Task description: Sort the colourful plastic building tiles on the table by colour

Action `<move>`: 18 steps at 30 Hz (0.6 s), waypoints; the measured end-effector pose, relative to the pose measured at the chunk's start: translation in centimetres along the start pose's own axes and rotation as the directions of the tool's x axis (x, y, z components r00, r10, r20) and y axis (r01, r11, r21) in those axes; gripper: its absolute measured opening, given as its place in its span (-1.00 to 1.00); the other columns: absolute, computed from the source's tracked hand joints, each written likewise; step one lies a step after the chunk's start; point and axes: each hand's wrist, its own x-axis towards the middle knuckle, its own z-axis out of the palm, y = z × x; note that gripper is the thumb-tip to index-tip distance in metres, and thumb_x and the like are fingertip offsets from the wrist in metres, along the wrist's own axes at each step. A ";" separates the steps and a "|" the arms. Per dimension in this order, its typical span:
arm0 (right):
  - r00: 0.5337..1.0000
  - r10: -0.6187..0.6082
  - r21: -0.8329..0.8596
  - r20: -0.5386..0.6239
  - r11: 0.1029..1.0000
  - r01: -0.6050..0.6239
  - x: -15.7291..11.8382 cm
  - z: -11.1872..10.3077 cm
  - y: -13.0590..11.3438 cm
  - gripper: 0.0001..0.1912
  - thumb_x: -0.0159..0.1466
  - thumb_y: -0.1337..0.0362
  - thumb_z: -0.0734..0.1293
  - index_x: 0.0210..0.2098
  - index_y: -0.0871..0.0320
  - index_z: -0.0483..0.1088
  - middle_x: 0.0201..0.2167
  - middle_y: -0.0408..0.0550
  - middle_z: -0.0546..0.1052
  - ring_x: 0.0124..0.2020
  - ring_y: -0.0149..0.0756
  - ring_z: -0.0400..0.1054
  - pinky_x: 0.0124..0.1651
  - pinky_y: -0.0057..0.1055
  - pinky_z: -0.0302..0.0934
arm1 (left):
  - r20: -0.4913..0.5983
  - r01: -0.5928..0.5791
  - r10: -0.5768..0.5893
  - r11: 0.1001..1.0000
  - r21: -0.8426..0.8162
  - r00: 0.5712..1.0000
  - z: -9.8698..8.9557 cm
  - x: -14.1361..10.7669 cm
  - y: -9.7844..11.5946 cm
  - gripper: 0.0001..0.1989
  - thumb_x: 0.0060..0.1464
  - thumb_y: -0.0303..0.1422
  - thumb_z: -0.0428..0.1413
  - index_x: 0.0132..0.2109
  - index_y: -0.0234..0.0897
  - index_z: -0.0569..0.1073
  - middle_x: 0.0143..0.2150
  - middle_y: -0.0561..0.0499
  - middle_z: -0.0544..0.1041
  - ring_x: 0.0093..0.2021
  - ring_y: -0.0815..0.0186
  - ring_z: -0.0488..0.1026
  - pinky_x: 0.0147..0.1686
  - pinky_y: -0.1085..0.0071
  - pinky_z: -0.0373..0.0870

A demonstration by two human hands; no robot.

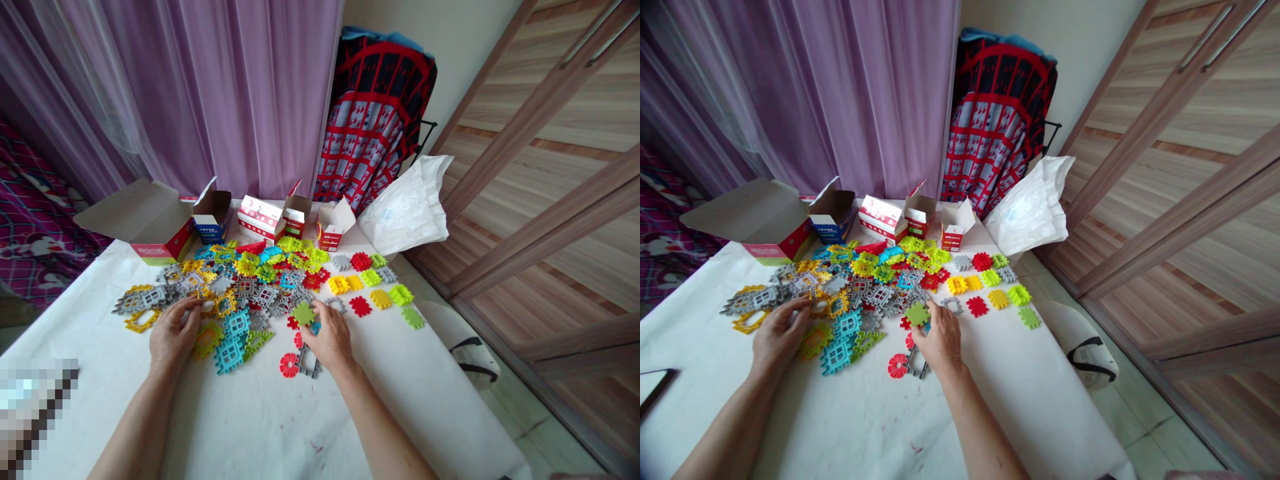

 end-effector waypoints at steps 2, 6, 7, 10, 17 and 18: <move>0.999 0.001 0.056 -0.037 0.998 0.001 0.0 0.1 0.7 -0.47 0.11 0.13 0.36 0.10 -0.19 0.44 -0.17 0.10 0.64 -0.12 -0.08 0.55 -0.10 -0.20 0.39 | 0.001 0.010 -0.010 1.000 0.009 1.000 0.0 0.0 -0.1 -0.62 0.09 -0.03 0.00 -0.18 -0.11 0.59 -0.03 -0.03 0.67 0.02 0.13 0.57 0.10 0.20 0.47; 0.996 0.083 0.203 -0.044 0.976 -0.072 -0.6 -1.2 1.9 -0.40 0.13 0.09 0.32 0.17 -0.03 0.41 -0.06 0.12 0.64 -0.16 -0.12 0.55 -0.07 -0.18 0.43 | -0.007 0.017 -0.017 1.000 0.017 1.000 0.1 0.0 -0.4 -0.63 0.10 -0.03 0.02 -0.17 -0.11 0.59 -0.04 0.00 0.67 0.01 0.14 0.56 0.08 0.21 0.47; 0.993 0.112 0.235 -0.040 0.967 -0.100 -1.0 -1.9 2.4 -0.38 0.14 0.09 0.31 0.20 0.04 0.37 -0.03 0.11 0.64 -0.17 -0.12 0.55 -0.06 -0.14 0.44 | -0.011 0.021 -0.021 1.000 0.017 1.000 0.1 0.1 -0.5 -0.64 0.11 -0.04 0.03 -0.16 -0.12 0.59 -0.04 0.00 0.67 0.01 0.14 0.56 0.06 0.21 0.47; 0.974 0.220 0.266 -0.052 0.943 -0.199 -2.2 -5.0 5.4 -0.35 0.17 0.08 0.33 0.25 0.00 0.31 0.02 0.12 0.62 -0.18 -0.09 0.54 -0.16 -0.13 0.44 | 0.005 0.052 -0.052 0.998 0.028 0.999 -0.1 0.2 -0.3 -0.66 0.12 -0.07 0.04 -0.16 -0.12 0.59 -0.04 0.00 0.67 0.00 0.14 0.55 0.02 0.21 0.47; 0.852 0.489 0.061 -0.188 0.872 -0.486 -4.1 -13.6 17.2 -0.27 0.10 -0.03 0.33 0.23 0.04 0.29 0.00 0.11 0.62 -0.17 -0.06 0.55 -0.10 -0.09 0.40 | 0.098 0.156 -0.168 0.980 0.120 0.981 -1.0 0.4 1.8 -0.57 0.09 -0.02 -0.03 -0.11 -0.12 0.59 0.05 -0.04 0.63 0.02 0.10 0.53 0.01 0.18 0.45; 0.840 0.511 0.031 -0.182 0.857 -0.515 -4.0 -14.2 18.4 -0.26 0.09 -0.03 0.33 0.23 0.09 0.29 -0.01 0.10 0.63 -0.16 -0.06 0.55 -0.09 -0.10 0.39 | 0.106 0.169 -0.184 0.976 0.136 0.977 -1.1 0.4 2.0 -0.55 0.09 -0.01 -0.04 -0.10 -0.12 0.59 0.06 -0.05 0.62 0.03 0.09 0.52 0.01 0.17 0.45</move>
